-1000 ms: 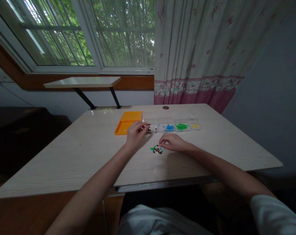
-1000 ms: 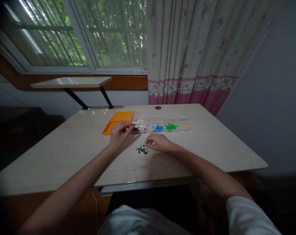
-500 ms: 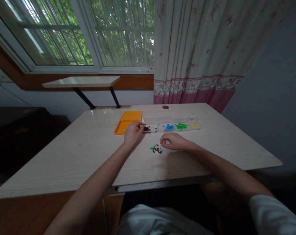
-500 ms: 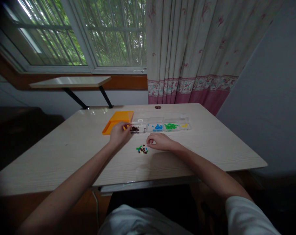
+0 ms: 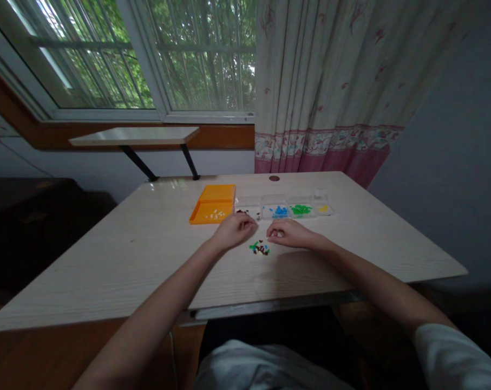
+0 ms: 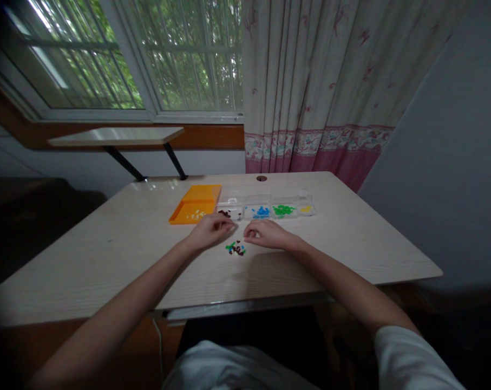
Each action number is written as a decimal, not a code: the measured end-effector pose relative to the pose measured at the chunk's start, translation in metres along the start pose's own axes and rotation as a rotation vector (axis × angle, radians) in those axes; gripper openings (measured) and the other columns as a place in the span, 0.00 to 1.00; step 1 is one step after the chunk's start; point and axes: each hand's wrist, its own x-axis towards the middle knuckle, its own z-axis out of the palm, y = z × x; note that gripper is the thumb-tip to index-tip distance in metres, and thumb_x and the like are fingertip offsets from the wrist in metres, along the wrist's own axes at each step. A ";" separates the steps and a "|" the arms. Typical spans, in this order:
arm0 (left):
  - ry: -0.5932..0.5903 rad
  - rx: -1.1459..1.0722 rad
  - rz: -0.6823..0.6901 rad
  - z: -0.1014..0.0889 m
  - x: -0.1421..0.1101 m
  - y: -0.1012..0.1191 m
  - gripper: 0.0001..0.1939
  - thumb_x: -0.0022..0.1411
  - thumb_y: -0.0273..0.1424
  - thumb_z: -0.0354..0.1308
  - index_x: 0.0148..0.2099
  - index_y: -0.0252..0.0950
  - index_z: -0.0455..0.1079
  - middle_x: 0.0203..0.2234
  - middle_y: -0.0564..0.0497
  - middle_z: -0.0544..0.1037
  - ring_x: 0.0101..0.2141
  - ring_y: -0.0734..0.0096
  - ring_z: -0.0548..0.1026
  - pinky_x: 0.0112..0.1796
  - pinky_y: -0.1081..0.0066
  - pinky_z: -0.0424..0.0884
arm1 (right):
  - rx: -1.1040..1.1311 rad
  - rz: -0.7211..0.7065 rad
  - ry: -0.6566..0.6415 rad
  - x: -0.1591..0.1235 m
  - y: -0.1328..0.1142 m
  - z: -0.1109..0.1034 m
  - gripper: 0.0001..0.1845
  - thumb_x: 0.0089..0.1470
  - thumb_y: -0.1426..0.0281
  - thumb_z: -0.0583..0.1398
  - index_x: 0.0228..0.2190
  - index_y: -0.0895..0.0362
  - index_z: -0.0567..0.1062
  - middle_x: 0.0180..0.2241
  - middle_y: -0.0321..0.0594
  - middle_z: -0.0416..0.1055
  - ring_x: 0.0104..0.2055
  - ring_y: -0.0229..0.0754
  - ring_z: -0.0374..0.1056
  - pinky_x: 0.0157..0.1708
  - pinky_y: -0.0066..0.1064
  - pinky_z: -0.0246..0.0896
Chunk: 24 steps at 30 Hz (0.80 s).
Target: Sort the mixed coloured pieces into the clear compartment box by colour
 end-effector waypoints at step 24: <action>0.133 -0.057 0.158 0.004 -0.003 0.020 0.06 0.56 0.31 0.56 0.34 0.34 0.72 0.23 0.51 0.70 0.24 0.78 0.65 0.25 0.78 0.60 | 0.050 -0.040 0.333 0.004 -0.007 0.005 0.10 0.54 0.66 0.56 0.32 0.59 0.73 0.27 0.39 0.68 0.28 0.35 0.62 0.30 0.25 0.55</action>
